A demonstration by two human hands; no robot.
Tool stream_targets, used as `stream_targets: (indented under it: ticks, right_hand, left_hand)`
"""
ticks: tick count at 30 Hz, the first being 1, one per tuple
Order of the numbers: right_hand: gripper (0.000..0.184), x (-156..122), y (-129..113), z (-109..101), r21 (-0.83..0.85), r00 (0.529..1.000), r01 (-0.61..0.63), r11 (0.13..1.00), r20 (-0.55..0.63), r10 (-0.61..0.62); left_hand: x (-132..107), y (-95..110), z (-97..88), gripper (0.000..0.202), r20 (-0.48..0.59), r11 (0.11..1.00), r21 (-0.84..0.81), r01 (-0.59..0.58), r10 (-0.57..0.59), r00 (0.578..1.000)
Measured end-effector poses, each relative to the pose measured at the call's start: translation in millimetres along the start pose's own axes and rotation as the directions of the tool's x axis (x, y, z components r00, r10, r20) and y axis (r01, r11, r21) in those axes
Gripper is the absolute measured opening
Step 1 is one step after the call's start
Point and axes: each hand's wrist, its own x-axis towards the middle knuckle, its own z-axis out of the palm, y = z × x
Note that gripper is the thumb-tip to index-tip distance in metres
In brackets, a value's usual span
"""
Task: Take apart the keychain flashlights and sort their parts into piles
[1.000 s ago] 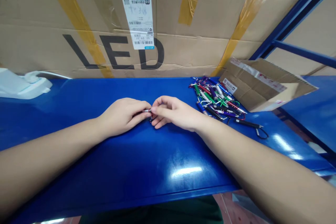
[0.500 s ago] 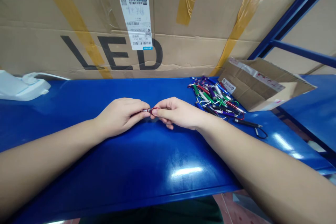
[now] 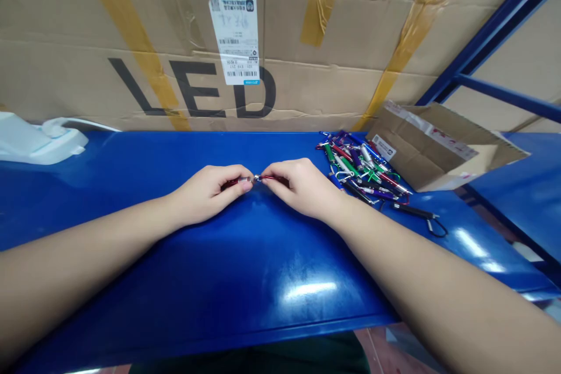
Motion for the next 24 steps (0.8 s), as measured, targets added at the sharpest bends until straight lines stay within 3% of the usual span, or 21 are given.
stream_targets:
  ticks: [4, 12, 15, 17, 19, 21, 23, 24]
  right_hand:
    - [0.019, 2.1, 2.5, -1.5, 0.018, 0.985, -0.135, 0.991, 0.109, 0.132]
    - [0.025, -1.3, 6.9, -9.2, -0.102, 0.974, -0.173, 0.98, 0.131, 0.186]
    - [0.026, -2.2, 5.6, -9.7, -0.013, 0.972, -0.225, 0.974, 0.069, 0.226]
    - [0.028, -0.6, 0.6, -6.9, 0.178, 0.952, -0.299, 0.938, -0.015, 0.306]
    - [0.028, 2.3, -8.1, -1.6, 0.513, 0.902, -0.368, 0.776, -0.005, 0.431]
    - [0.026, 5.7, -19.3, 4.4, 0.805, 0.847, -0.407, 0.432, 0.155, 0.509]
    - [0.027, 8.4, -30.4, 9.3, 0.896, 0.799, -0.437, 0.086, 0.342, 0.495]
    - [0.029, 9.4, -35.0, 10.9, 0.889, 0.773, -0.457, -0.037, 0.418, 0.477]
  left_hand:
    - [1.9, -4.5, -0.6, 0.021, -0.057, 0.996, 0.024, -0.083, 0.084, 0.995]
    - [1.9, -12.4, -0.4, 0.019, -0.155, 0.992, -0.047, -0.121, 0.112, 0.982]
    - [1.1, -11.4, -1.0, 0.022, -0.189, 0.99, -0.04, -0.132, 0.123, 0.974]
    - [0.6, -9.9, -1.6, 0.023, -0.227, 0.984, -0.012, -0.178, 0.171, 0.959]
    - [0.2, -7.6, -1.9, 0.022, -0.268, 0.972, 0.027, -0.235, 0.234, 0.935]
    - [-0.2, -4.8, -1.6, 0.019, -0.304, 0.95, 0.072, -0.304, 0.311, 0.901]
    - [-0.5, -1.8, -0.9, 0.016, -0.317, 0.92, 0.119, -0.374, 0.392, 0.864]
    - [-0.7, -0.5, -0.5, 0.015, -0.313, 0.904, 0.143, -0.402, 0.427, 0.848]
